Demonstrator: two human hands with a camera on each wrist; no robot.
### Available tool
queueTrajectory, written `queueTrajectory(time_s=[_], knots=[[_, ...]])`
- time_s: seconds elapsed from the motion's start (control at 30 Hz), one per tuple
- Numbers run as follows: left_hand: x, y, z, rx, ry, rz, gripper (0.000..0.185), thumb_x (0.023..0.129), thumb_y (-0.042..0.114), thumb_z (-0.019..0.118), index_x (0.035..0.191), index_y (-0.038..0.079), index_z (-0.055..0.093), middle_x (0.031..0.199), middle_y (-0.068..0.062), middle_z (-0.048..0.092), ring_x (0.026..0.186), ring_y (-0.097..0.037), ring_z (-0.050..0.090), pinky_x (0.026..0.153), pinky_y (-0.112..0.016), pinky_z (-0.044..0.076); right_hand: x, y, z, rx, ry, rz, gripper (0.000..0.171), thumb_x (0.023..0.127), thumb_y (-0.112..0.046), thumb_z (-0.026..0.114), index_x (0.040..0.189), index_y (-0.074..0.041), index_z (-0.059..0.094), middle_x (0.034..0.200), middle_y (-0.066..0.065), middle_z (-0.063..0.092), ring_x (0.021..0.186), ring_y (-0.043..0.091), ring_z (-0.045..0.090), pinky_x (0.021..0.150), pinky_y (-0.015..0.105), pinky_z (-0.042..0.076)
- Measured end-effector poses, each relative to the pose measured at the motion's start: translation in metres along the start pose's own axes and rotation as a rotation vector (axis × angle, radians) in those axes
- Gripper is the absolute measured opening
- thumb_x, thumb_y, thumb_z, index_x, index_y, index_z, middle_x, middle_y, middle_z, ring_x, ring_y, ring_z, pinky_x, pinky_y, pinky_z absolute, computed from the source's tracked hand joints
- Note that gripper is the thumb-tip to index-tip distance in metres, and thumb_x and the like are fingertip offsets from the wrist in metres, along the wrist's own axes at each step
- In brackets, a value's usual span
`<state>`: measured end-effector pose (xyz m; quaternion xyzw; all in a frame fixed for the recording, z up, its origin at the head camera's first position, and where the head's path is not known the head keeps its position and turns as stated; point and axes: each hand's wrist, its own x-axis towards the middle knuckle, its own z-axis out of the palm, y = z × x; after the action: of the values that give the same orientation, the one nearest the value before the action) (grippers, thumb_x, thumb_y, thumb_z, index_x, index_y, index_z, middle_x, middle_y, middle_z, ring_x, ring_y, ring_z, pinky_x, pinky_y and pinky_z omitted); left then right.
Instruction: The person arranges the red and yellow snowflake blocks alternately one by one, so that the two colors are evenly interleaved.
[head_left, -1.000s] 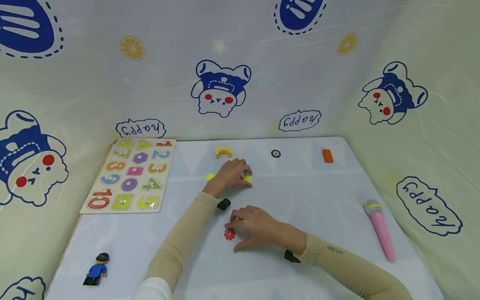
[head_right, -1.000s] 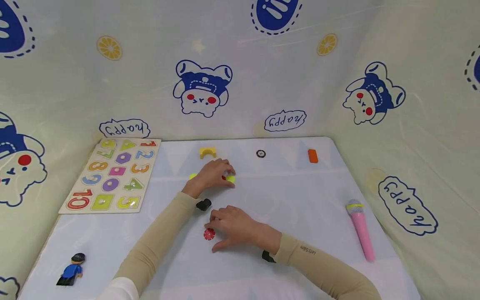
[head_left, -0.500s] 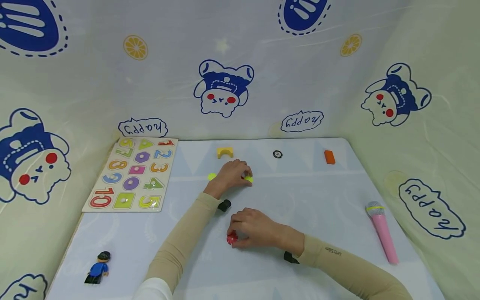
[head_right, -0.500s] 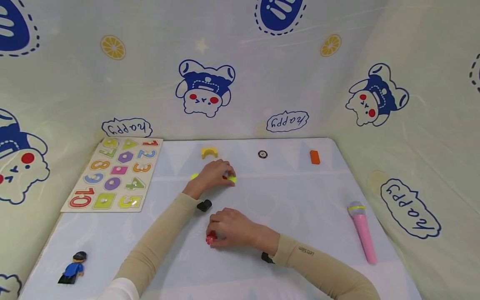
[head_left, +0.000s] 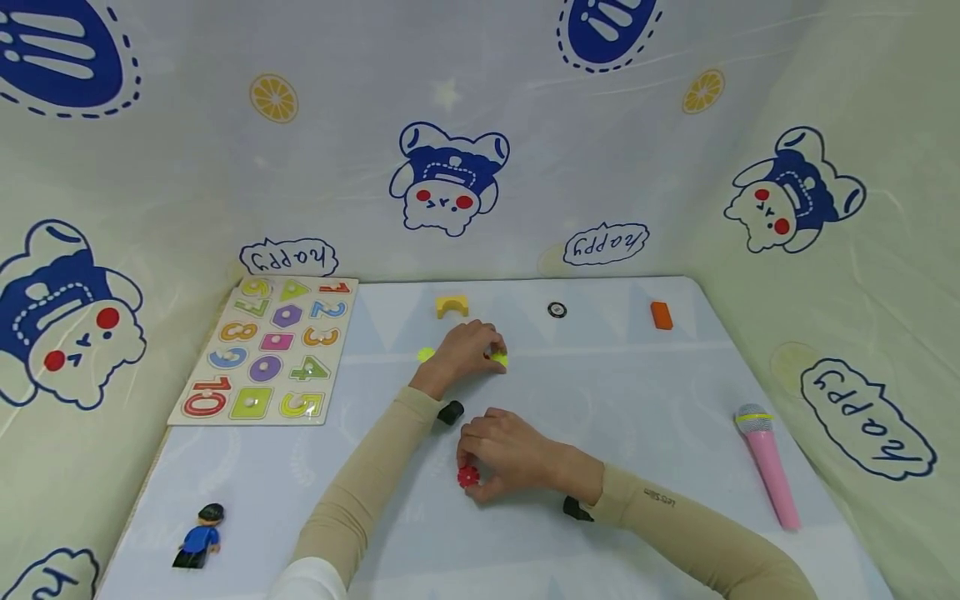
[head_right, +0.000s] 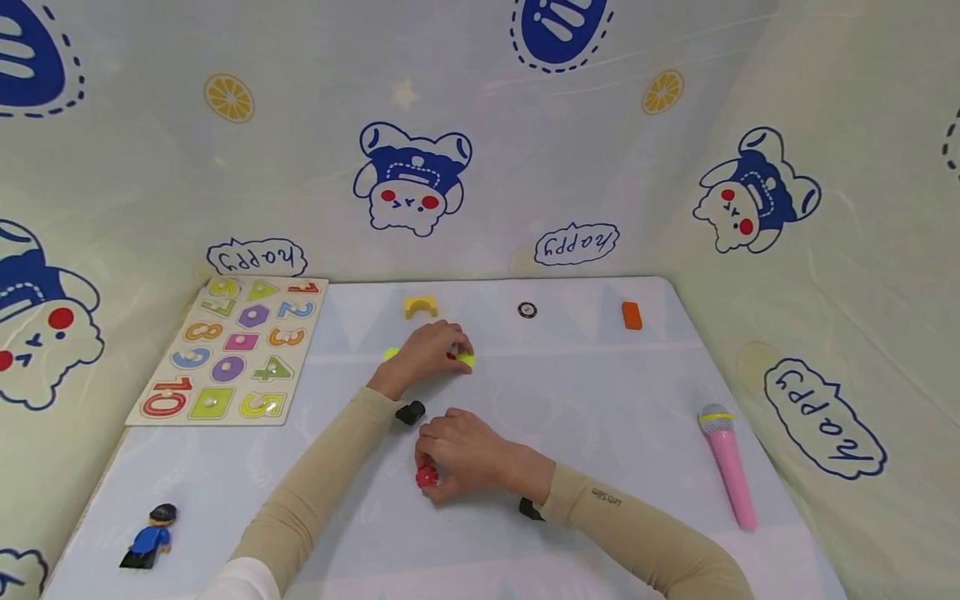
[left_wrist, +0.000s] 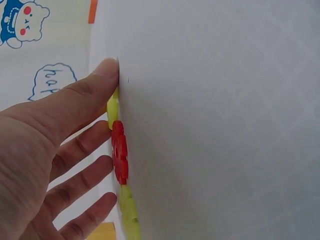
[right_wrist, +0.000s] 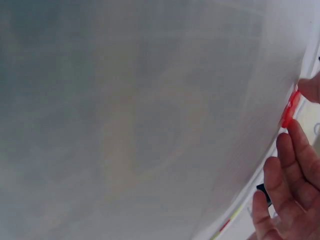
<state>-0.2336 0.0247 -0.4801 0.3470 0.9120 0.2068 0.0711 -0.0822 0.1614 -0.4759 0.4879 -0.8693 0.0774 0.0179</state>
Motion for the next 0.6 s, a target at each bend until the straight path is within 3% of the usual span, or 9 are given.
queueTrajectory(time_s=[0.3, 0.6], knots=[[-0.001, -0.001, 0.003, -0.038, 0.003, -0.025, 0.026, 0.092, 0.034, 0.090, 0.111, 0.018, 0.082, 0.107, 0.002, 0.072, 0.103, -0.018, 0.061, 0.091, -0.035, 0.052, -0.007, 0.030, -0.009, -0.022, 0.081, 0.109, 0.024, 0.083, -0.041, 0.088, 0.094, -0.025, 0.074, 0.088, -0.015, 0.068, 0.087, 0.006, 0.063, 0.092, 0.030, 0.050], [0.001, -0.001, 0.004, -0.057, 0.000, -0.037, 0.022, 0.093, 0.027, 0.089, 0.112, 0.017, 0.083, 0.110, 0.001, 0.073, 0.105, -0.020, 0.062, 0.093, -0.035, 0.052, -0.010, 0.084, -0.023, 0.025, 0.026, 0.339, 0.025, 0.086, -0.039, 0.088, 0.098, -0.021, 0.076, 0.093, -0.011, 0.073, 0.092, 0.010, 0.064, 0.091, 0.037, 0.050]])
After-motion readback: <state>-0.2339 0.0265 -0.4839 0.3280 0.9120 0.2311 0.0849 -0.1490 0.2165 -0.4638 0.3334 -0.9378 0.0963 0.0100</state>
